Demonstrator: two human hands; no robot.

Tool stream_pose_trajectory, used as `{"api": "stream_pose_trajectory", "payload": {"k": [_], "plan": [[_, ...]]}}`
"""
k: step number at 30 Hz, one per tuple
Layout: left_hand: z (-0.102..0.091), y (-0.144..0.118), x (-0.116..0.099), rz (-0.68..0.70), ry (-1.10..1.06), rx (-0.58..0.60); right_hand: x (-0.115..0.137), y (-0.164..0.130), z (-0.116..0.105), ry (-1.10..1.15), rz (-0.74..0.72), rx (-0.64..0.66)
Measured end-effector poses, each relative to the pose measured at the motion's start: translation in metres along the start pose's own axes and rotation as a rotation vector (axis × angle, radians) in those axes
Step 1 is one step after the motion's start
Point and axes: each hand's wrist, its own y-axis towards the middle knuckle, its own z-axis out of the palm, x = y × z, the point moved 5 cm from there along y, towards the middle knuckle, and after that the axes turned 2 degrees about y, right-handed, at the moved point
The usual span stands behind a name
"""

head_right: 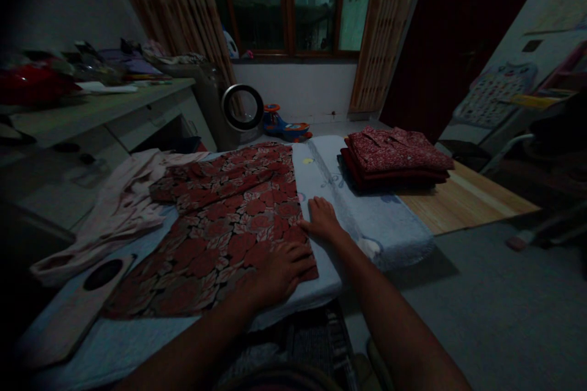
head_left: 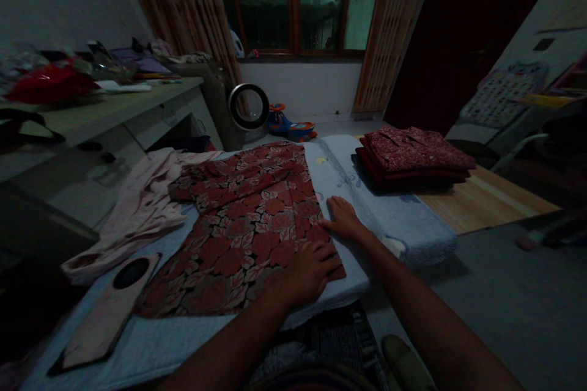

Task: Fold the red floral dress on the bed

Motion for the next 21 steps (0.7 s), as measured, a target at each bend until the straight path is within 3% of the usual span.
{"api": "stream_pose_trajectory", "payload": {"k": [10,21], "plan": [[0.006,-0.002,0.006,-0.042,-0.033,0.015,-0.003,0.059,-0.004,-0.017,0.101,-0.061],[-0.003,-0.001,0.003,-0.091,-0.072,0.059,-0.009,0.105,-0.007,0.017,0.206,-0.102]]}}
